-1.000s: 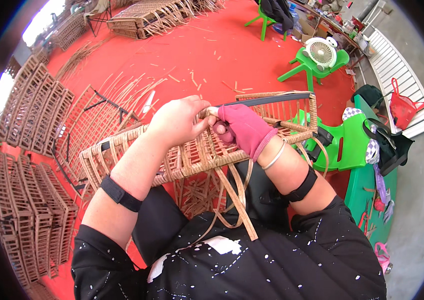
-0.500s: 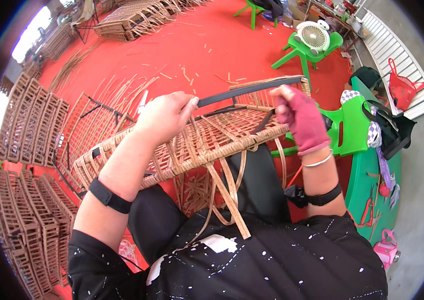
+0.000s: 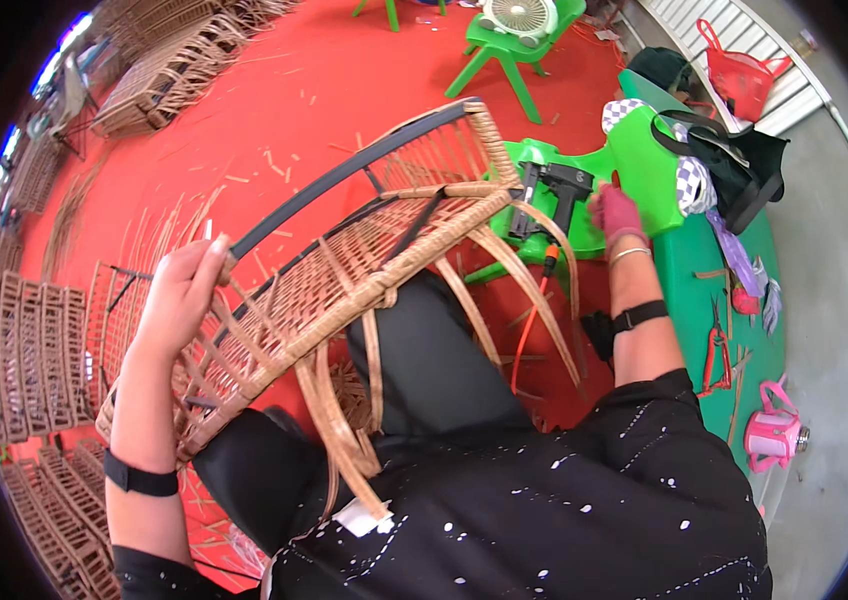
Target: Weaving bamboo strips onto a chair frame and securing them with a stapler.
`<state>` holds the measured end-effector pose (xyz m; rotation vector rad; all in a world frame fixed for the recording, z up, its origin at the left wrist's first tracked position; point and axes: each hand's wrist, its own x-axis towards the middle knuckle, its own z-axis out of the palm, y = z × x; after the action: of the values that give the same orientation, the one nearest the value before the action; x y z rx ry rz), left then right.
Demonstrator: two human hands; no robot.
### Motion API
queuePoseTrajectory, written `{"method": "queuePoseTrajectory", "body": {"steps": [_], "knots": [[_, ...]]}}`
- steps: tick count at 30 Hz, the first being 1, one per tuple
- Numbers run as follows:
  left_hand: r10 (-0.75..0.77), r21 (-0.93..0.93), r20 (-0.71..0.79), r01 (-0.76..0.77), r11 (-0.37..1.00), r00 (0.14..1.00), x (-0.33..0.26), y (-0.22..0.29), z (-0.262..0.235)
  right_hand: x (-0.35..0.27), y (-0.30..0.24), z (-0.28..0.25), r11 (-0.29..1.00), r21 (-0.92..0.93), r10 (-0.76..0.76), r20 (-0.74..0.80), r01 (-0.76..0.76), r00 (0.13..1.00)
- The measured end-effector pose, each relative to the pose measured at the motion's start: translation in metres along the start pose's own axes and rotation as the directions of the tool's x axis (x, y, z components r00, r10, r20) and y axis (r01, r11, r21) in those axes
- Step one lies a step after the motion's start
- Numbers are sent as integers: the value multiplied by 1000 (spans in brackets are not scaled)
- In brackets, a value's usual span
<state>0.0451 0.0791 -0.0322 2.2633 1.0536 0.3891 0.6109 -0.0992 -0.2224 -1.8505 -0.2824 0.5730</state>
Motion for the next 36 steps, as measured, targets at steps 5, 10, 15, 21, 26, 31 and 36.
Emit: {"method": "queuePoseTrajectory", "body": {"steps": [5,10,15,21,26,31,36], "knots": [[-46,20,-42,47,999,998,-1,-5,1,67,79,14,824,-554,68,-105,-115,992],[6,28,-5,-6,1000,1000,3,-3,2,90,120,18,952,-158,281,102,-263,954],[-28,68,-21,29,997,999,-1,-2,2,62,96,38,815,-4,540,371,-580,755],[32,-42,26,-31,999,999,7,-3,1,51,110,20,745,433,207,573,-507,793],[47,8,-27,-47,999,999,-2,-10,-4,-26,36,39,893,187,353,278,-410,893],[-79,23,59,78,997,995,2,-6,-3,-94,-36,8,932,361,-49,41,30,998],[-130,-100,87,139,985,988,3,-11,-3,-181,-138,4,822,359,-489,50,441,871]]}}
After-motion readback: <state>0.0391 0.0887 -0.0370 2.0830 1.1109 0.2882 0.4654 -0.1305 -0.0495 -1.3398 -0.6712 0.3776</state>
